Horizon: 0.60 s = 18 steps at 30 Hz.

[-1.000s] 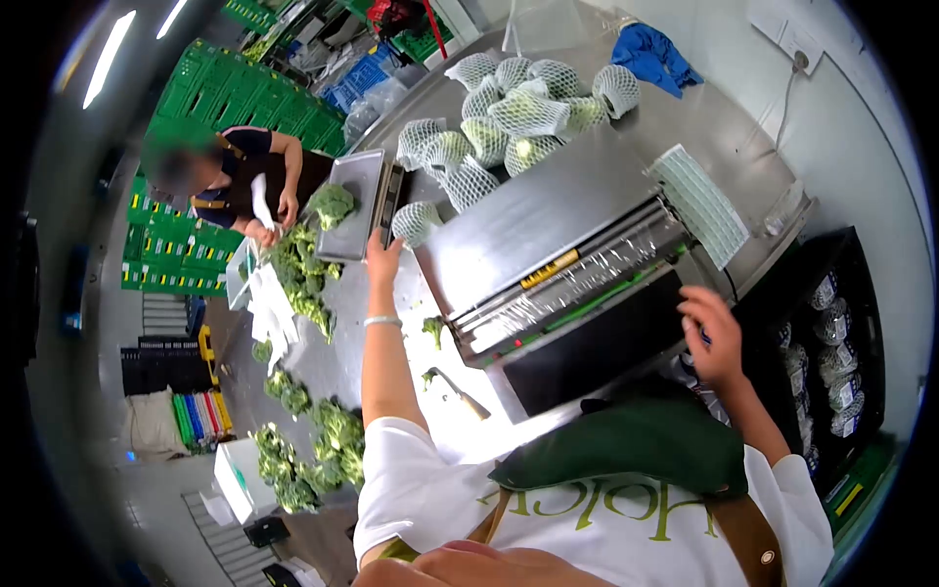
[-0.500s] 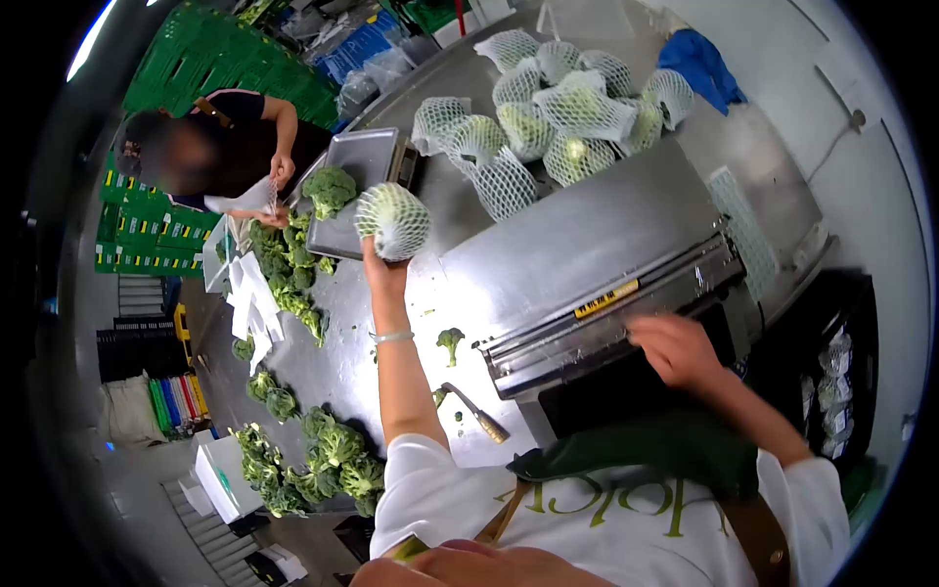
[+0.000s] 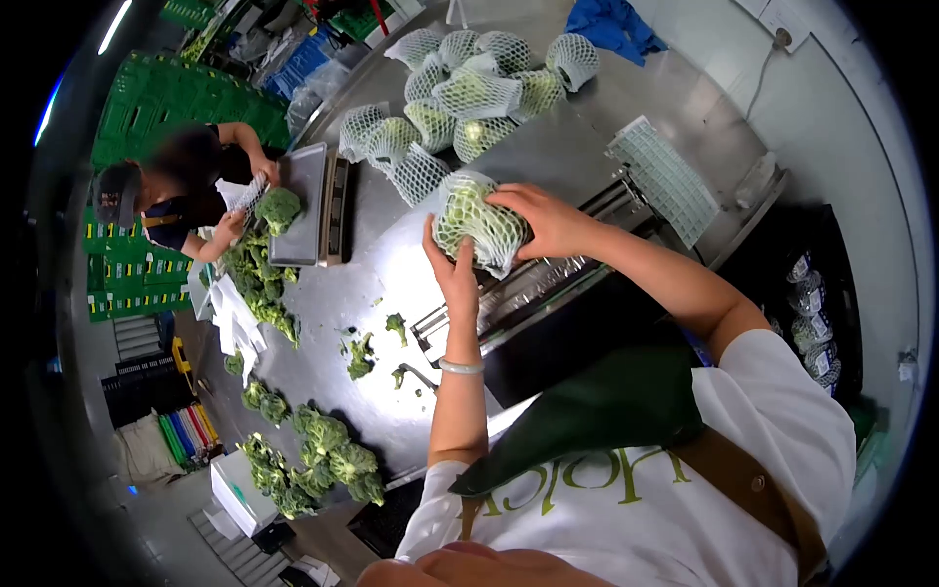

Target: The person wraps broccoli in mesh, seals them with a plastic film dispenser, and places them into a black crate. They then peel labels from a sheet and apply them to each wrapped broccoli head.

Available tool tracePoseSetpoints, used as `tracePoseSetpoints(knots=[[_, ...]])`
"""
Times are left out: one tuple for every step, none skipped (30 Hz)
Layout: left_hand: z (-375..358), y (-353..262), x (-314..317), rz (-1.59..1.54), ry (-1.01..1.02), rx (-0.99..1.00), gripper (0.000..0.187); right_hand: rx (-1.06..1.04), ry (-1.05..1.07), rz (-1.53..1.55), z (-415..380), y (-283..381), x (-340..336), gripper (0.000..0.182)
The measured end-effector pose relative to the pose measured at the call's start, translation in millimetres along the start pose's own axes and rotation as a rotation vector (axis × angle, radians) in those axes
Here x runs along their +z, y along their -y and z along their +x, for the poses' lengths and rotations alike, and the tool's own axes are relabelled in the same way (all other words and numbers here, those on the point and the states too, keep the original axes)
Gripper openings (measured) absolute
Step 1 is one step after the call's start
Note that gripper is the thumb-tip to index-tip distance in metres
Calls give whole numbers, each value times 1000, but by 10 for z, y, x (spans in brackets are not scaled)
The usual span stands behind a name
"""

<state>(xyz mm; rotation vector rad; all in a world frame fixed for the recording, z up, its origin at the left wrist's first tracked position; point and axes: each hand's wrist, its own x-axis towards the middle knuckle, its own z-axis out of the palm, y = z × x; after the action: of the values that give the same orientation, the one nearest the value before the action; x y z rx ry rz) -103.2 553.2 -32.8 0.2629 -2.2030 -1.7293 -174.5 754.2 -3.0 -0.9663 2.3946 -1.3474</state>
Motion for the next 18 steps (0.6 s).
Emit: tracePoseSetpoints(knots=[[-44,-20,4,-153,32,-38,63,-42,-16,-27,-69,-58,40,90],[-53,145,22,-155,61,-10,64,-106,-25,-49,-60,-89,77,88],[-30,319,-19,-142,61,19,65,-138,-15,-153,-52,-113,88,86],[30,289,-63,97,73,114,67,-258,-104,-203,-37,-220,166,88],[51,216,-57,106,62,85,68,-237,-133,-241,-23,-163,195,89],[71,100,-80,141,65,82,68,-264,-170,-206,18,-233,256,87],[61,90,-83,155,40,89,68,-252,-189,-242,42,-203,273,85],[32,57,-115,155,34,72,72,-191,-152,-220,24,-177,280,83],[-4,33,-178,60,72,64,78,-149,-140,-203,13,-188,282,82],[-76,101,-235,33,81,43,84,-141,-114,-201,-3,-107,211,83],[-210,-42,-392,45,31,10,85,-79,-61,-170,-15,-74,142,85],[-366,-201,-602,53,-13,-19,85,-26,-31,-77,-47,-87,115,86],[-526,-87,-847,135,-152,11,86,25,-7,129,-78,-145,87,86],[-768,136,-1129,214,-290,34,87,23,-34,161,-116,-66,30,87],[-1106,255,-1444,209,-496,-182,82,36,-105,110,-152,-45,-10,85],[-1438,386,-1805,298,-695,-174,80,-19,-156,78,-188,-79,-57,80],[-1858,540,-2249,430,-924,-137,78,-34,-209,55,-235,-72,-73,71],[-2286,678,-2688,558,-1143,-119,77,-15,-236,42,-261,17,-89,65]])
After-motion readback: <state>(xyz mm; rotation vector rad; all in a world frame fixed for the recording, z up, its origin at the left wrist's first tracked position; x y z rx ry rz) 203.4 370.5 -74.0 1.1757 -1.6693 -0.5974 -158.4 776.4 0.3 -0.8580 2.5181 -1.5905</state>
